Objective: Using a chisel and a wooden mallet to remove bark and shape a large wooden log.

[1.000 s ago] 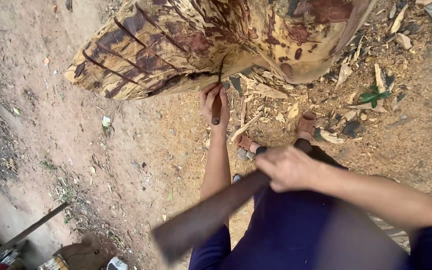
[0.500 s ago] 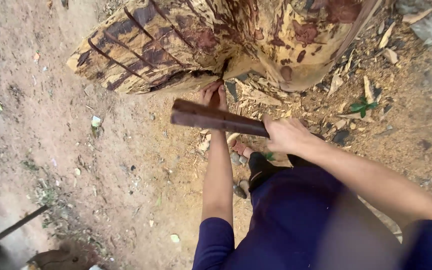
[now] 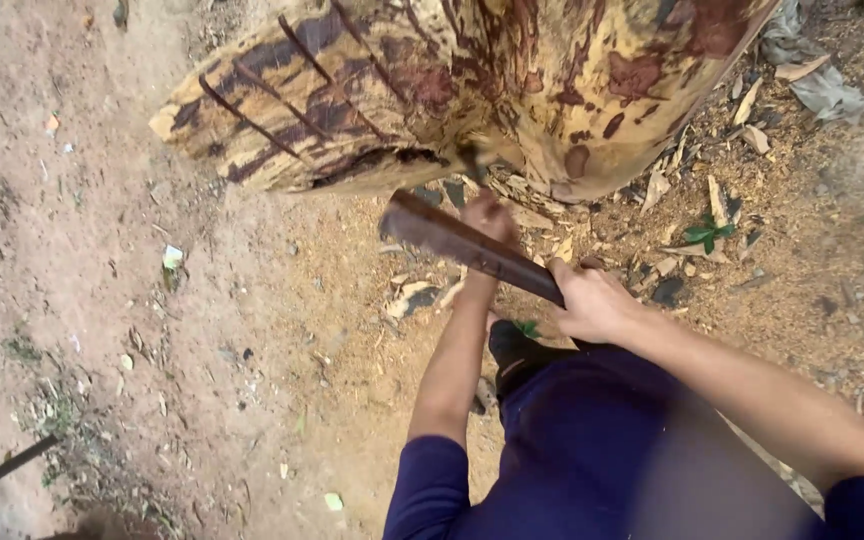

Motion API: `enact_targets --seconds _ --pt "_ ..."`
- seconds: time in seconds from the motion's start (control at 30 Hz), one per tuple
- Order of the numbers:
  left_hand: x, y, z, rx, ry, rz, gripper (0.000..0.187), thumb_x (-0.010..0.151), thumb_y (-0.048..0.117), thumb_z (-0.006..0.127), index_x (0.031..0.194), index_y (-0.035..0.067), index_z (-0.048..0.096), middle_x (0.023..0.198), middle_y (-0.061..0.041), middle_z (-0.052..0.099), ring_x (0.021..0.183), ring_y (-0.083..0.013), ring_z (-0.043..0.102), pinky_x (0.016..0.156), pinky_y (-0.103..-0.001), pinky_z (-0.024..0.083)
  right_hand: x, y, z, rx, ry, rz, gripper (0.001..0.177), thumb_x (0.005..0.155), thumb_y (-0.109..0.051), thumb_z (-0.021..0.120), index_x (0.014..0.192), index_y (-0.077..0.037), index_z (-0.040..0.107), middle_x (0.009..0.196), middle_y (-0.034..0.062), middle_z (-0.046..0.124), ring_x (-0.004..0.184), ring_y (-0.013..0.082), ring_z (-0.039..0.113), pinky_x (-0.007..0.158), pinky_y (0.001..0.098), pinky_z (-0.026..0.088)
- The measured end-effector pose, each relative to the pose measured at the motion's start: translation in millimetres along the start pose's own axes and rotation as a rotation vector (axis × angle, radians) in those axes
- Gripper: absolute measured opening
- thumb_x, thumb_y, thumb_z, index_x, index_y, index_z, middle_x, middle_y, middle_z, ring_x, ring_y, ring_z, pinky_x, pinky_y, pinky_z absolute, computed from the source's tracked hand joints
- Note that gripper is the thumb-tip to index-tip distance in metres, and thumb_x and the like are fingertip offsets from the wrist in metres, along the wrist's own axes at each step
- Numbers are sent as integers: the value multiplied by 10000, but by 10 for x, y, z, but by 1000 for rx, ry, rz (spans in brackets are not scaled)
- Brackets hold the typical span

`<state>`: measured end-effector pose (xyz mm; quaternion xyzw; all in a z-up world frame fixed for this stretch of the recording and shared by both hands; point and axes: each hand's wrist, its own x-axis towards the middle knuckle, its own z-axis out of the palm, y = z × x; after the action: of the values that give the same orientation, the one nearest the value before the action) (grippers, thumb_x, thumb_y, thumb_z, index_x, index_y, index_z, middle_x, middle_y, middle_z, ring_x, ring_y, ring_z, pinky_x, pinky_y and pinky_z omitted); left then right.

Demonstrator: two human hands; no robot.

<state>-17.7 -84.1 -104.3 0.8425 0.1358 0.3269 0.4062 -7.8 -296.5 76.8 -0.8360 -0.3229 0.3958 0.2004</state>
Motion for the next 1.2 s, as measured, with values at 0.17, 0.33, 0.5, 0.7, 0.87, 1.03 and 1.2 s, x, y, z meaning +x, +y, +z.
enact_targets --seconds 0.17,0.33,0.5,0.7,0.87,1.03,1.2 --pt "-714 307 178 -138 0 123 206 789 -49 776 950 80 772 982 -62 704 1011 -257 702 928 -332 555 -485 -44 39 240 -25 142 559 800 -257 671 1309 -54 564 857 244 764 834 406 790 690 469 626" --pt "-177 202 -288 -250 15 15 228 930 44 696 1154 80 720 1171 -96 676 1165 -239 634 1038 -376 496 -560 163 375 196 116 -171 474 757 -173 663 1187 -10 548 677 196 711 613 357 770 488 438 595" --pt "346 -10 -482 -168 42 33 170 944 22 662 1092 64 735 1141 -138 655 1118 -303 652 1004 -427 530 -505 -3 599 96 289 -598 459 733 -211 720 1082 29 541 741 212 664 712 418 730 560 515 591" --pt "581 9 -570 -55 48 30 160 881 81 745 1023 137 792 1071 -68 681 1021 -289 714 918 -382 575 256 215 750 -115 357 -520 530 703 -170 727 1180 2 575 775 182 696 728 363 748 646 475 617" --pt "717 170 -714 -152 -34 16 170 925 55 698 1074 83 775 1065 -156 668 977 -352 709 896 -469 581 57 -422 454 -102 206 -256 455 764 -428 698 1062 -107 574 750 97 745 709 333 779 620 498 613" --pt "624 -264 -595 -119 -22 12 160 906 114 741 1055 139 793 1059 -102 701 979 -307 718 870 -429 568 111 -442 441 -159 360 -502 455 749 -283 648 1129 -37 605 782 156 708 731 338 762 631 446 627" --pt "548 -507 -541 -105 8 21 166 901 149 745 1055 167 804 1047 -73 713 996 -264 720 884 -383 571 2 -595 268 -90 200 -41 507 780 -276 656 1210 -18 584 734 113 731 697 311 778 547 385 617"
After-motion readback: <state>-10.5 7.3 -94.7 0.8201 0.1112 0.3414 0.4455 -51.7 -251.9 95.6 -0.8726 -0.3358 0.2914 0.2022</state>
